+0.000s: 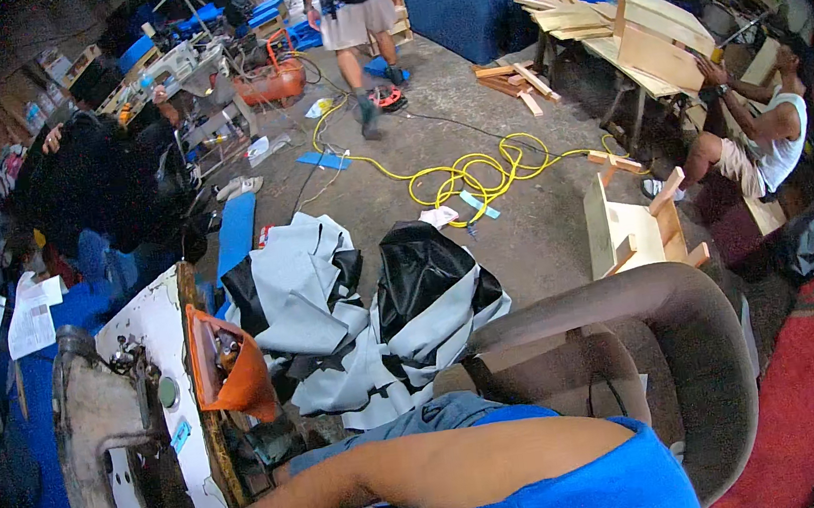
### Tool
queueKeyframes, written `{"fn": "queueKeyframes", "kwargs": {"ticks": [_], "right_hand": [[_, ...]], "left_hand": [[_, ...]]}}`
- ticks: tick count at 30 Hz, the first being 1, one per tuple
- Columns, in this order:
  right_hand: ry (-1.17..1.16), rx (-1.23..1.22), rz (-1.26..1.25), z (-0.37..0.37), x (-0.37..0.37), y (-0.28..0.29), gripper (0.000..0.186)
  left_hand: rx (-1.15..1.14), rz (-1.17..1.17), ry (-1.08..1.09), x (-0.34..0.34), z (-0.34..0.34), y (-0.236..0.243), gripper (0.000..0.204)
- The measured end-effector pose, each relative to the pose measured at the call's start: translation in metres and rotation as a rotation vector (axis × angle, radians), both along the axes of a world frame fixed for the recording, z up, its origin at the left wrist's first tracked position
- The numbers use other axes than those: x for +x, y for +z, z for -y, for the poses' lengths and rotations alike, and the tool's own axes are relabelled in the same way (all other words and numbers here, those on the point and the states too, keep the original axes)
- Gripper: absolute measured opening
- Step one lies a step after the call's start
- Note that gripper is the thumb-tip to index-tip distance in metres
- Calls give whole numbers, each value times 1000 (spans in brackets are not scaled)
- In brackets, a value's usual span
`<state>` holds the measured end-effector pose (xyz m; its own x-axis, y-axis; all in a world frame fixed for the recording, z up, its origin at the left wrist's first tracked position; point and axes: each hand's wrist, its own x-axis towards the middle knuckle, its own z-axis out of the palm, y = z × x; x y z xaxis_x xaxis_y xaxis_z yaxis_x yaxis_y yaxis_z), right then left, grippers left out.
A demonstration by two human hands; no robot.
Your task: The person stitches pieces of black and white upholstery fabric together using an industrial sewing machine, then snips the thread with snippers.
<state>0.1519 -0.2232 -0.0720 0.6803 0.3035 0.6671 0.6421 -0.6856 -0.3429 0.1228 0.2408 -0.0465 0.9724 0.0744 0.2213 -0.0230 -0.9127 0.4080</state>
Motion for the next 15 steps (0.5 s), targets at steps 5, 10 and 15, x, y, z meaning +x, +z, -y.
{"fn": "queueKeyframes", "kwargs": {"ticks": [5,10,15], "right_hand": [[45,-44,-14,1,-14,17,28],[79,-77,9,-4,-10,29,30],[7,39,14,-15,-8,-2,28]], "left_hand": [[0,3,6,5,-17,-6,51],[246,547,-383,16,-68,-12,53],[172,141,-92,7,-45,-30,51]]}}
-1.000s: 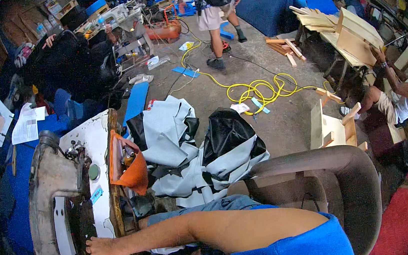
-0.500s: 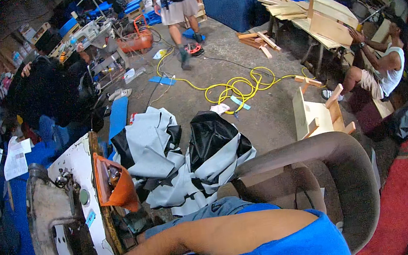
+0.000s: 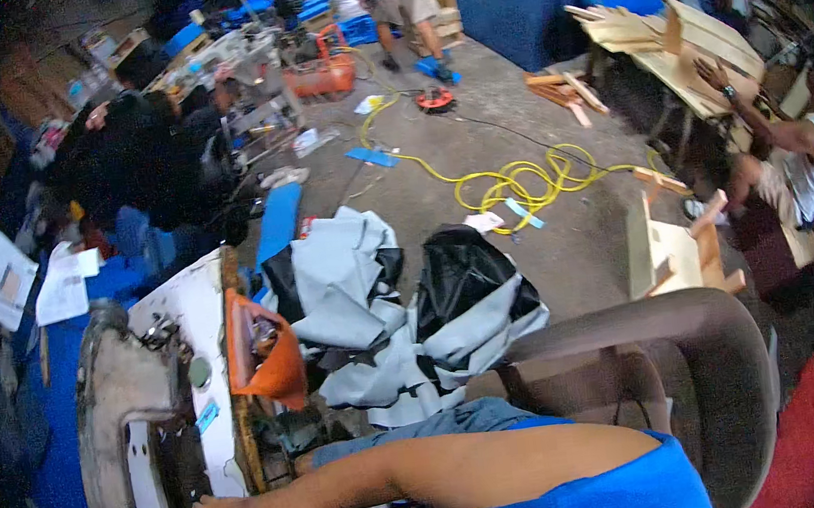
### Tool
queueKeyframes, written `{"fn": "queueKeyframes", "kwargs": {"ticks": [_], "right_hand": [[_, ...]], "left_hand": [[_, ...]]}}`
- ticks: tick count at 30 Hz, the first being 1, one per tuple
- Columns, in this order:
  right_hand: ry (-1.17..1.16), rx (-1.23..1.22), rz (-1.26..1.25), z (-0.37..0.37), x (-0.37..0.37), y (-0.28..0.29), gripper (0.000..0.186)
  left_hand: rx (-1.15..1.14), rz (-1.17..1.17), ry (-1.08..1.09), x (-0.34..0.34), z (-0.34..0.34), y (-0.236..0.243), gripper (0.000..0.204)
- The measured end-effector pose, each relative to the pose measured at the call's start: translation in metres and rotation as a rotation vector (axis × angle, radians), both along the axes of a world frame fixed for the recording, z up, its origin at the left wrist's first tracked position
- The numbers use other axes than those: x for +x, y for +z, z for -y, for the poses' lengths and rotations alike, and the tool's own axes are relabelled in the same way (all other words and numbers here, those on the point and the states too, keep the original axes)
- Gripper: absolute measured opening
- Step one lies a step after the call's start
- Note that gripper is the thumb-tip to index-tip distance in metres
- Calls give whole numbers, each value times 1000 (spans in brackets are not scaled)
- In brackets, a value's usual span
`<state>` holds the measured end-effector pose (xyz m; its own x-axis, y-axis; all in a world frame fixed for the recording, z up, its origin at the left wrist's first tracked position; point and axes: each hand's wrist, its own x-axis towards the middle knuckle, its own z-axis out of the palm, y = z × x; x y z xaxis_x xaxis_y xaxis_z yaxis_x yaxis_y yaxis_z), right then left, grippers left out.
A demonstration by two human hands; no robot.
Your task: The person stitches pieces of black and white upholstery fabric together using an industrial sewing machine, then snips the thread with snippers.
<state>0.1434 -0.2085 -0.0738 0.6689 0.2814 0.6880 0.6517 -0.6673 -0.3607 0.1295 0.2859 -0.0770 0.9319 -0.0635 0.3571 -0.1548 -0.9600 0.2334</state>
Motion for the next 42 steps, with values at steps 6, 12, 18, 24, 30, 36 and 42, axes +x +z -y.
{"fn": "queueKeyframes", "kwargs": {"ticks": [6,12,18,24,30,36,42], "right_hand": [[-1,-24,-5,17,-15,16,24],[21,-40,-85,23,-15,12,25],[48,-46,-87,20,-20,21,26],[4,-23,-36,20,-15,13,29],[40,-32,-77,18,-15,18,30],[45,-62,-91,22,-21,25,26],[63,-33,-99,20,-17,18,30]], "left_hand": [[402,295,-557,19,-21,11,41],[-20,-65,-40,3,17,7,48],[-186,-124,65,-15,34,25,54],[-159,-94,44,-13,46,28,56],[-240,-92,38,-23,55,34,54],[28,-27,-27,-8,21,17,52],[-177,-66,38,-11,26,14,52]]}}
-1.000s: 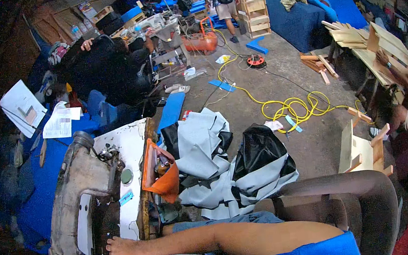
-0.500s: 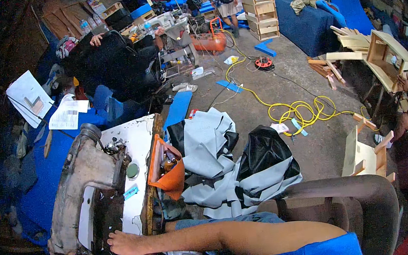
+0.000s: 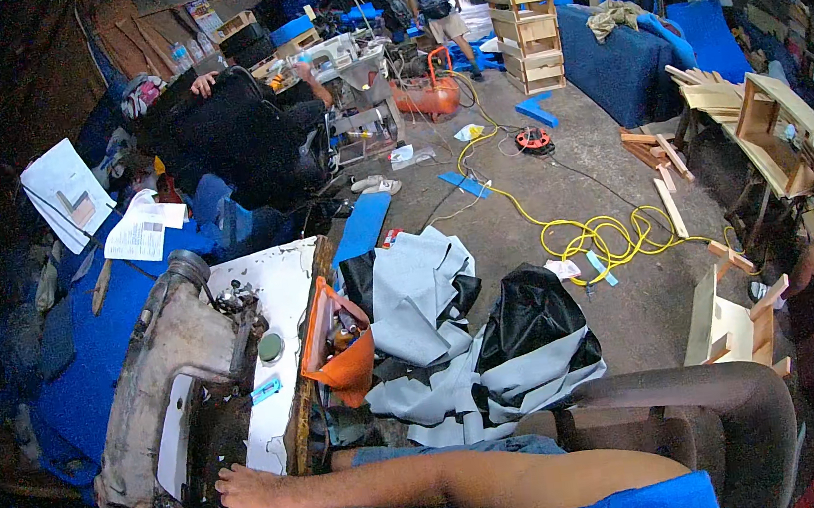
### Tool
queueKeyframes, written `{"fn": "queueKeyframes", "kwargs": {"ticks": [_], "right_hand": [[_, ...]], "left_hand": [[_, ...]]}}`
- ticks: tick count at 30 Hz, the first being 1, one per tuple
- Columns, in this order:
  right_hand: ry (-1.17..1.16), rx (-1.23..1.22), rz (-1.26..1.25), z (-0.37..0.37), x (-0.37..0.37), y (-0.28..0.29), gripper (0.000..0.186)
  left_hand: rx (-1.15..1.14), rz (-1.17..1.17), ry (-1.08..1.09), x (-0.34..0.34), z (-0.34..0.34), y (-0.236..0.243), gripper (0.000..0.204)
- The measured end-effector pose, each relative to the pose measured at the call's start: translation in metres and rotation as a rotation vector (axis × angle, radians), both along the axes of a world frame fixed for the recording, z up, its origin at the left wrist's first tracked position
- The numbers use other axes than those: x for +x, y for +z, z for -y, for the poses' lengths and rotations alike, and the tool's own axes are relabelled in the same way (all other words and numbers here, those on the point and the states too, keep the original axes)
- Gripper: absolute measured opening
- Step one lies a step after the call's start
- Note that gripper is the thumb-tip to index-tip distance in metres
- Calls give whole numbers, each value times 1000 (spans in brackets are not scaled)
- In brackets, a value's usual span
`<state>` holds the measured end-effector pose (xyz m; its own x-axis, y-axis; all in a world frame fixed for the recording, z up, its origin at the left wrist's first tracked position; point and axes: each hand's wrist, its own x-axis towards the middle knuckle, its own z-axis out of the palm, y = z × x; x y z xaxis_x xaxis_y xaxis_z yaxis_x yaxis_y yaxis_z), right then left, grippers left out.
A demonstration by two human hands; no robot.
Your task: The person stitches pieces of black and white upholstery fabric together using an industrial sewing machine, then snips the thread with snippers.
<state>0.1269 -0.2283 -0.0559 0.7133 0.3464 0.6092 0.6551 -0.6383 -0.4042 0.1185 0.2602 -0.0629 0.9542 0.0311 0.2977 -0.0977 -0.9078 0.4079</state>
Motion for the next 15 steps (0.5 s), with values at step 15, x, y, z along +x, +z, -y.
{"fn": "queueKeyframes", "kwargs": {"ticks": [15], "right_hand": [[-12,-27,-35,15,-8,7,28]], "left_hand": [[42,-37,-3,3,23,14,55]]}}
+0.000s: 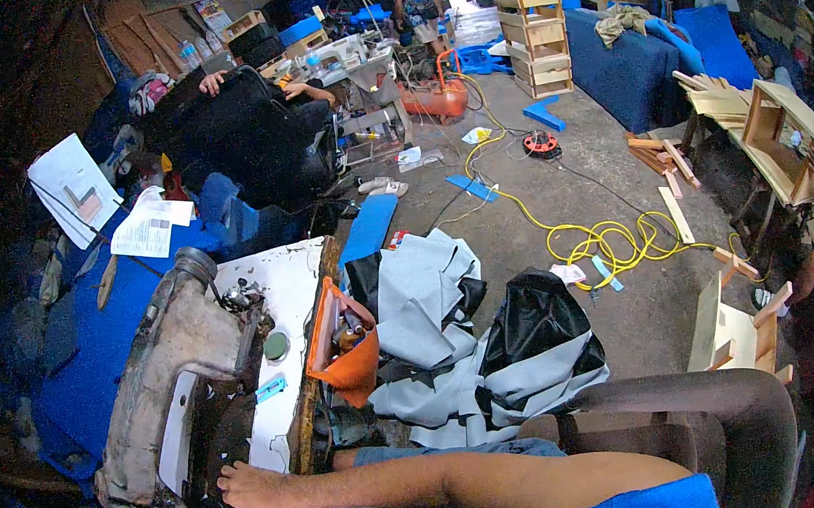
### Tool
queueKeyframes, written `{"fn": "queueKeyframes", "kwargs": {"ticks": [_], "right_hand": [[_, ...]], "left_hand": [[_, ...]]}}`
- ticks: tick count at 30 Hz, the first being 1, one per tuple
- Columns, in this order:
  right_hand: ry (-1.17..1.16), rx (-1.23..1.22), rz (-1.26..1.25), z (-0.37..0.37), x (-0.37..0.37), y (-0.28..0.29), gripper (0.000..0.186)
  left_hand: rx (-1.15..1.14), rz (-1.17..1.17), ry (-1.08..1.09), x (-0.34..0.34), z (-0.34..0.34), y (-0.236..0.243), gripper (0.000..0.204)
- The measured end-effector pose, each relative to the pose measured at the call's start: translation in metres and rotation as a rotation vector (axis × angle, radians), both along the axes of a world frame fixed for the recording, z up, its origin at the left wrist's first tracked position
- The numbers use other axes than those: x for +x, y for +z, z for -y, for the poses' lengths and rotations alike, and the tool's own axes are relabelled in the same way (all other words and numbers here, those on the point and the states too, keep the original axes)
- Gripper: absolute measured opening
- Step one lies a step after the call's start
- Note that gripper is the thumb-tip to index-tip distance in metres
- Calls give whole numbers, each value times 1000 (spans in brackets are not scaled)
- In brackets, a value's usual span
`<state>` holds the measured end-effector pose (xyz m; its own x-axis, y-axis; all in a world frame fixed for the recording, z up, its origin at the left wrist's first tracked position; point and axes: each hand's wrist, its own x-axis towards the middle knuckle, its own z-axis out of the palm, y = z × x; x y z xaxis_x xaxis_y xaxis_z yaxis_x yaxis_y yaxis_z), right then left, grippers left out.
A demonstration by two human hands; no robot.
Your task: The person stitches pieces of black and white upholstery fabric together using an industrial sewing machine, then snips the thread with snippers.
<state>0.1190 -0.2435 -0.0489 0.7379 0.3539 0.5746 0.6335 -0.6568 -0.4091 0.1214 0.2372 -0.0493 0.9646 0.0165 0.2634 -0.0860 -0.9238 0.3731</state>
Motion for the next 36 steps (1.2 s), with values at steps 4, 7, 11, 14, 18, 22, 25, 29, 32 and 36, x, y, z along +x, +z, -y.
{"fn": "queueKeyframes", "kwargs": {"ticks": [4,7,11,14,18,22,25,29,32,36], "right_hand": [[6,-29,-5,-8,3,1,28],[55,-48,10,-29,6,2,28],[-11,-23,15,-1,2,-1,29],[-10,-67,6,-3,5,-3,30],[-23,-41,54,-3,2,-2,29],[41,-29,45,-23,5,-2,28],[-20,-16,59,0,-1,-3,28],[10,-43,55,-16,3,0,28],[10,-10,52,-8,0,-1,28],[7,-15,30,-6,2,-3,28]], "left_hand": [[25,18,5,-8,1,1,56],[-100,-15,78,-26,-21,-5,56],[-94,-5,-2,-2,6,2,56],[-65,-14,26,-6,14,5,55],[-47,-1,36,-9,20,13,54],[-12,63,11,-21,-18,-7,53],[92,66,-52,-1,-2,-2,52],[41,25,38,-15,-7,-1,53],[52,0,58,-14,-3,4,53],[32,17,13,-8,4,4,55]]}}
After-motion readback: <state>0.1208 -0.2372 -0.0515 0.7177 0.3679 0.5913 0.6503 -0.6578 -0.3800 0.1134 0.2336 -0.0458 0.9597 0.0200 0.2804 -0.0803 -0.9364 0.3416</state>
